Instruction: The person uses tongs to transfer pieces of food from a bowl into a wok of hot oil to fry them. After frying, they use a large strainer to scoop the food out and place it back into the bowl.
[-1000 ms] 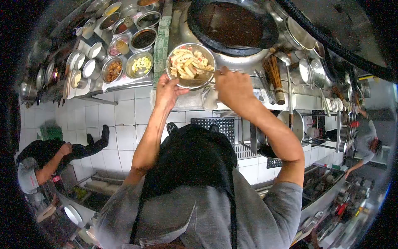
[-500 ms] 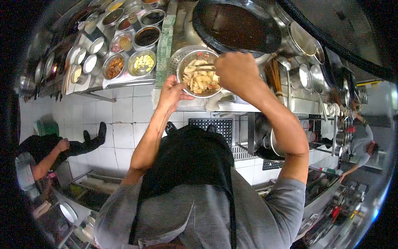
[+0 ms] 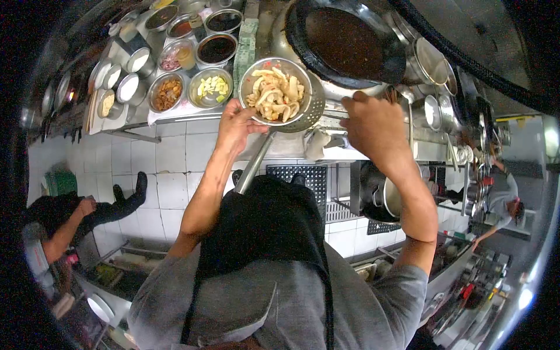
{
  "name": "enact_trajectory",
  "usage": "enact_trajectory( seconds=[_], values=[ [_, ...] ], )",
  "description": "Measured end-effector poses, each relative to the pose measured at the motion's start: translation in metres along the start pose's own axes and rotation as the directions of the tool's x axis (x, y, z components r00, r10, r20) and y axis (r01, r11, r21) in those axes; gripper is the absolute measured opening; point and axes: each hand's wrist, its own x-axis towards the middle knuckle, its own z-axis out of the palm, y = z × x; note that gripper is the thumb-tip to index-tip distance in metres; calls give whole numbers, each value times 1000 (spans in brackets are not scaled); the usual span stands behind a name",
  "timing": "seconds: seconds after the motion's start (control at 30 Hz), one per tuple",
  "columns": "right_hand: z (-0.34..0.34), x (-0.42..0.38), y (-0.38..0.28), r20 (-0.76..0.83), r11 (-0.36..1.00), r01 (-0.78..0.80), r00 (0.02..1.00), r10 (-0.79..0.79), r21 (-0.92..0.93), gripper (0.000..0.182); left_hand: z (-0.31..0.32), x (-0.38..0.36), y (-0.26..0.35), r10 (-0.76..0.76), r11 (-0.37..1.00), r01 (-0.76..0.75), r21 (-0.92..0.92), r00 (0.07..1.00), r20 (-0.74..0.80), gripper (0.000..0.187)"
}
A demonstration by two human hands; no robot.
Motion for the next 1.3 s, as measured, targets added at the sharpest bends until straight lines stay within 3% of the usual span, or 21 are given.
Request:
enact_trajectory(
  seconds=[0.13, 0.27, 0.33, 0.47, 0.57, 0.67, 0.73, 0.87, 0.9, 1.0, 1.13, 1.27, 1.3],
  values=[
    [33, 17, -22, 42, 997, -22, 999, 19, 71, 32, -1, -1, 6, -99, 994, 103, -31, 989, 105, 9],
    [20, -3, -25, 24, 994, -62, 998, 60, 94, 28, -3, 5, 3, -81, 997, 80, 10, 994, 73, 11],
    [-5, -17, -25, -97, 987, -122, 986, 132, 101, 31, -3, 3, 0, -113, 993, 111, 36, 993, 44, 11],
    [-16, -27, -29, -140, 992, -104, 984, 114, 72, 36, 9, 2, 3, -140, 990, 136, 48, 984, 108, 9],
    [-3, -18, -39, -86, 992, -65, 993, 75, 109, 30, 19, -8, 3, -158, 974, 126, 190, 973, 167, 5],
    [11, -11, -30, -121, 989, 10, 993, 8, 144, 24, 18, -12, 0, -139, 980, 105, 170, 969, 204, 5],
    [8, -10, -15, -12, 993, -39, 999, 41, 110, 31, 19, -15, 3, -136, 984, 114, 137, 978, 159, 7],
    [9, -16, 13, -145, 974, -39, 987, 73, 222, 27, 21, -18, 5, -146, 984, 137, 109, 986, 76, 8],
    [13, -17, 20, -260, 978, 22, 965, 34, 208, 24, 22, -17, 3, -141, 985, 134, 108, 989, 55, 8],
    [14, -19, 34, -358, 935, 113, 934, 16, 336, 26, 24, -18, -5, -115, 986, 110, 125, 993, 35, 10],
    [40, -16, 50, -284, 944, 162, 956, -78, 287, 34, 29, -19, -15, -95, 988, 97, 118, 995, -18, 16],
    [63, -27, 78, -407, 835, 154, 909, 90, 528, 39, 46, -25, -13, -118, 991, 128, 48, 977, -177, 32],
    [65, -32, 85, -412, 795, 155, 902, 127, 586, 42, 48, -23, -15, -108, 992, 120, 46, 975, -195, 29]
  ],
)
